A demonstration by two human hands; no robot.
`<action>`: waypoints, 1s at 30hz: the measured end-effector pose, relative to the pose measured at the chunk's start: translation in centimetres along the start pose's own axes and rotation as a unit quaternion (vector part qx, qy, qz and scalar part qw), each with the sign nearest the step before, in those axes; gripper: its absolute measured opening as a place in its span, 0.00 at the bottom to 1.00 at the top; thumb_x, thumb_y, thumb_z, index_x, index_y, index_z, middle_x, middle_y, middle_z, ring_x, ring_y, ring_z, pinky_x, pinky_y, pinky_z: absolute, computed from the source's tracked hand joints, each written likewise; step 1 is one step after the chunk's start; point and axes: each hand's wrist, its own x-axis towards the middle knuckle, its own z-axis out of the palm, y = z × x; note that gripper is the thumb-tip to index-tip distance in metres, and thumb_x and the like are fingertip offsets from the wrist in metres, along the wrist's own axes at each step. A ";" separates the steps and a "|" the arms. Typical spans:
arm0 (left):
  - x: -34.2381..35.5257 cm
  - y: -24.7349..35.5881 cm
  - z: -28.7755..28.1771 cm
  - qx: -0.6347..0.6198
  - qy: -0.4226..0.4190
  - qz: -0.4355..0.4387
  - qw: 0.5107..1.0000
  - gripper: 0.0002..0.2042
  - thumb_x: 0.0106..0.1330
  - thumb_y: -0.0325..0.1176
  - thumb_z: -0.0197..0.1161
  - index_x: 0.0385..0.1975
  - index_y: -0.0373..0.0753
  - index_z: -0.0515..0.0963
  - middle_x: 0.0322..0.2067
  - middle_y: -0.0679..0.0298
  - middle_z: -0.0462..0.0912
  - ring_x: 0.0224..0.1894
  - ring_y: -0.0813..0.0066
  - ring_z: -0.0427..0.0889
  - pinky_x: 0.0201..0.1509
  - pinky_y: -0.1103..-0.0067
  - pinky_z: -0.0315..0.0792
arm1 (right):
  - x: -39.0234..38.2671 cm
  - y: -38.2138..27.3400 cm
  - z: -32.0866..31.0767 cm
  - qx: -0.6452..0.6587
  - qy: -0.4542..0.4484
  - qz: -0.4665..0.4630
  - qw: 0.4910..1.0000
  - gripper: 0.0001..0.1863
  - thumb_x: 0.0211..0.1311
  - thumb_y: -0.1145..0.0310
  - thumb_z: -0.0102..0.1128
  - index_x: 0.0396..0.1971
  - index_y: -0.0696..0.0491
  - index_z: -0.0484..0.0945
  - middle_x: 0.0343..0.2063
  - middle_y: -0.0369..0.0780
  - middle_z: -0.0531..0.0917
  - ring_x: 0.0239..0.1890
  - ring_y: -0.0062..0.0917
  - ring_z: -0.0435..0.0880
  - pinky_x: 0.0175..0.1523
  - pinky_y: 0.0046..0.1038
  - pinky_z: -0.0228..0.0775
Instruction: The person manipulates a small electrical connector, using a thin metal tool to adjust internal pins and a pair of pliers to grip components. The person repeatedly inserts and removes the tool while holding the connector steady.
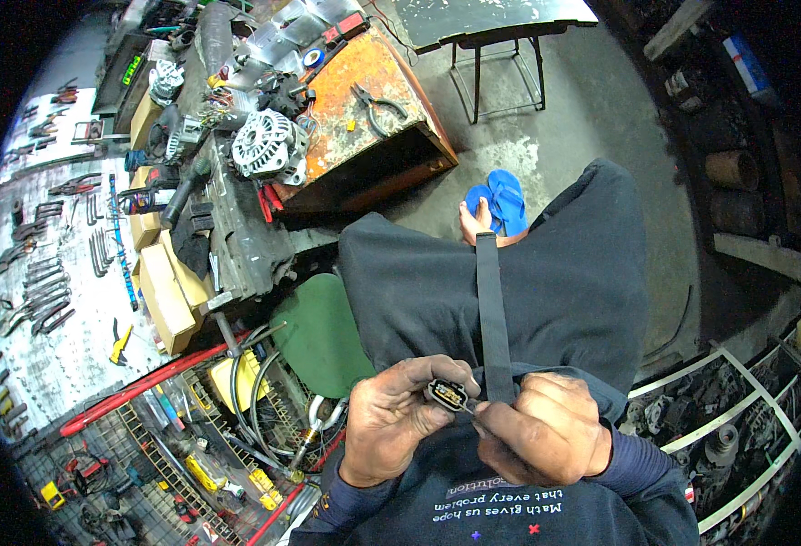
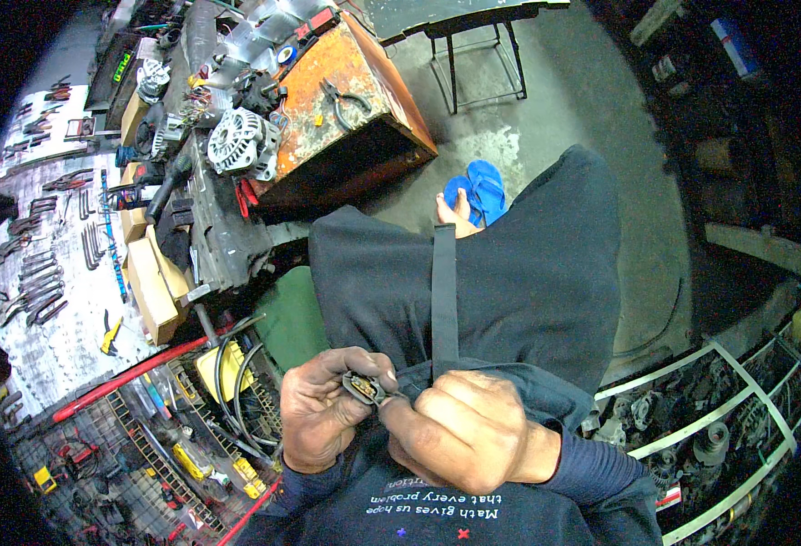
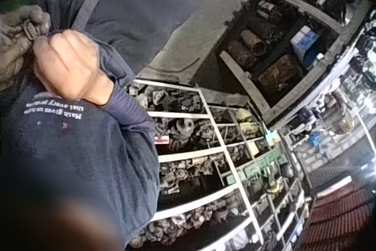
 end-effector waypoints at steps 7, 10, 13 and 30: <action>-0.1 -0.1 0.0 0.029 -0.006 0.014 0.999 0.18 0.67 0.29 0.72 0.53 0.27 0.78 0.46 0.48 0.85 0.51 0.63 0.83 0.58 0.72 0.76 | 0.5 -0.2 -0.1 -0.005 -0.018 0.018 1.000 0.22 0.39 0.72 0.74 0.39 0.62 0.83 0.22 0.35 0.72 0.20 0.24 0.74 0.22 0.26 0.67; 0.0 -0.1 -0.2 0.043 -0.014 0.011 0.999 0.19 0.67 0.29 0.73 0.53 0.27 0.78 0.46 0.49 0.85 0.52 0.64 0.83 0.58 0.72 0.76 | 0.6 -0.2 -0.2 -0.004 -0.026 0.021 0.999 0.22 0.40 0.71 0.74 0.39 0.62 0.83 0.22 0.36 0.72 0.20 0.24 0.74 0.22 0.26 0.67; 0.1 0.0 -0.2 0.073 -0.021 0.015 0.997 0.19 0.67 0.29 0.73 0.53 0.26 0.78 0.46 0.49 0.85 0.52 0.63 0.83 0.59 0.72 0.76 | 1.0 -0.2 -0.5 -0.001 -0.044 0.030 0.999 0.21 0.40 0.72 0.73 0.39 0.62 0.83 0.22 0.36 0.73 0.20 0.24 0.75 0.22 0.27 0.68; 0.1 -0.4 -0.4 -0.025 -0.034 0.003 0.999 0.20 0.70 0.23 0.68 0.60 0.25 0.75 0.51 0.53 0.85 0.54 0.70 0.84 0.64 0.73 0.77 | -0.2 0.5 1.0 -0.011 0.007 -0.008 1.000 0.21 0.42 0.75 0.73 0.40 0.63 0.83 0.21 0.34 0.72 0.19 0.23 0.73 0.22 0.26 0.66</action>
